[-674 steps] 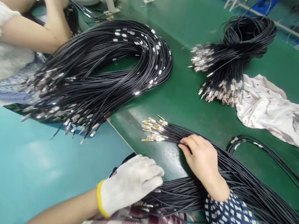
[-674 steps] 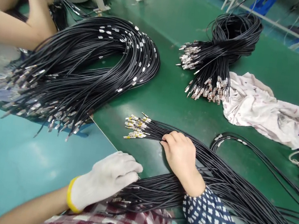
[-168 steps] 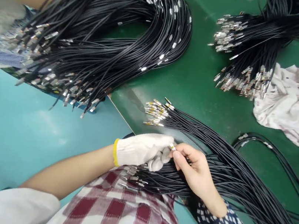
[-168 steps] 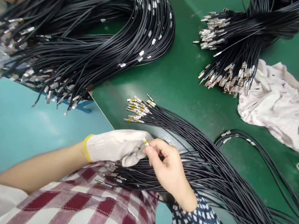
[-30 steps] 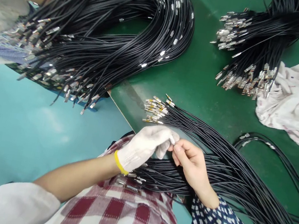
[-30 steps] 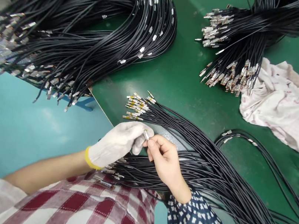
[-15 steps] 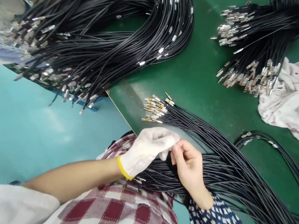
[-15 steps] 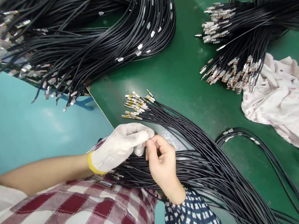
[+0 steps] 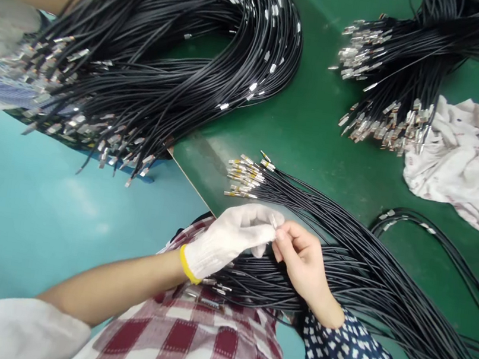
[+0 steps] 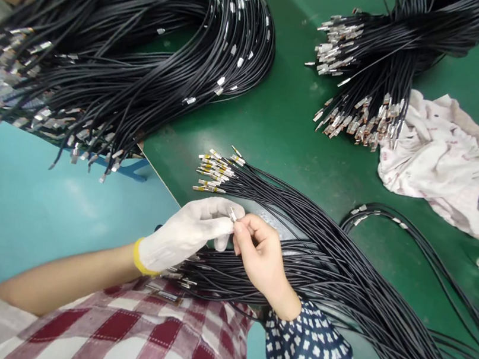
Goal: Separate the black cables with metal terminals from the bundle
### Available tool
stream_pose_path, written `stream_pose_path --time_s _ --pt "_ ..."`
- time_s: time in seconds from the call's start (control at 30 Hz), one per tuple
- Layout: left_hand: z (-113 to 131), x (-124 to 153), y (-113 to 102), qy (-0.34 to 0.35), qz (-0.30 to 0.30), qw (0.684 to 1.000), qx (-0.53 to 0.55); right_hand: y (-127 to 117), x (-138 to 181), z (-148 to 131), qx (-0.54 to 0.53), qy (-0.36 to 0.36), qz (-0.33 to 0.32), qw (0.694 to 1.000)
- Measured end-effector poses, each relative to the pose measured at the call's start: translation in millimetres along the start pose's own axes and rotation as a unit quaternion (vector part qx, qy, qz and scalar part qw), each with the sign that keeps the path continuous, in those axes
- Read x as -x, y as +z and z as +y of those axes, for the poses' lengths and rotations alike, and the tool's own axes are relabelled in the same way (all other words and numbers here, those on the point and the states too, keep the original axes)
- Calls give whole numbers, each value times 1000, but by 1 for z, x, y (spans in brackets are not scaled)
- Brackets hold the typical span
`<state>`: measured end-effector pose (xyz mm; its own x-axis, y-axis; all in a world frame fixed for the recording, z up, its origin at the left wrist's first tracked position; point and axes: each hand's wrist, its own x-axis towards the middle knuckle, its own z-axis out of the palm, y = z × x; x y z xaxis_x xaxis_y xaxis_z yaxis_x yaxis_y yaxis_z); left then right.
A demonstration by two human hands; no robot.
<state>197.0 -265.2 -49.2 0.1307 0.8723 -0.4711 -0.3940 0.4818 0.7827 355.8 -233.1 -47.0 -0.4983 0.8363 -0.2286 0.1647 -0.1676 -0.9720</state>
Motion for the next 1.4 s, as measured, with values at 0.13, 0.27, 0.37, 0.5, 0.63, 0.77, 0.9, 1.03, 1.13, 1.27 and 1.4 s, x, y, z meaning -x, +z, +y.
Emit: stream_pose_path --time_s 0.13,0.27,0.37,0.5,0.63,0.77,0.9,1.03,1.13,1.27,1.4 --pt "5 3 0 -6 6 1000 -15 1 1 2 13 -22 0 1000" --pt "6 6 0 -8 12 999 -32 3 3 2 29 -34 2 999" --pt "5 9 -1 0 10 999 -49 2 3 4 41 -35 3 999" --pt "3 19 -9 33 83 980 -179 1 3 8 75 -81 5 994" --pt "-2 29 -26 191 157 888 -388 -1 3 9 273 -200 -51 940" --pt "-6 34 -36 338 49 727 -595 -11 -3 2 325 -198 -142 914" --pt "-7 37 -29 333 -27 618 -711 -21 -23 -7 354 -201 -33 913" --pt "-6 41 -26 345 -113 581 -728 -17 -45 -5 554 -250 48 792" --pt "-9 40 -33 352 -103 611 -701 -17 -52 0 602 -278 46 747" --pt "-10 35 -45 309 -2 679 -666 -20 -50 1 604 -288 44 742" --pt "-2 29 -50 291 29 678 -675 -18 -51 2 629 -294 38 719"
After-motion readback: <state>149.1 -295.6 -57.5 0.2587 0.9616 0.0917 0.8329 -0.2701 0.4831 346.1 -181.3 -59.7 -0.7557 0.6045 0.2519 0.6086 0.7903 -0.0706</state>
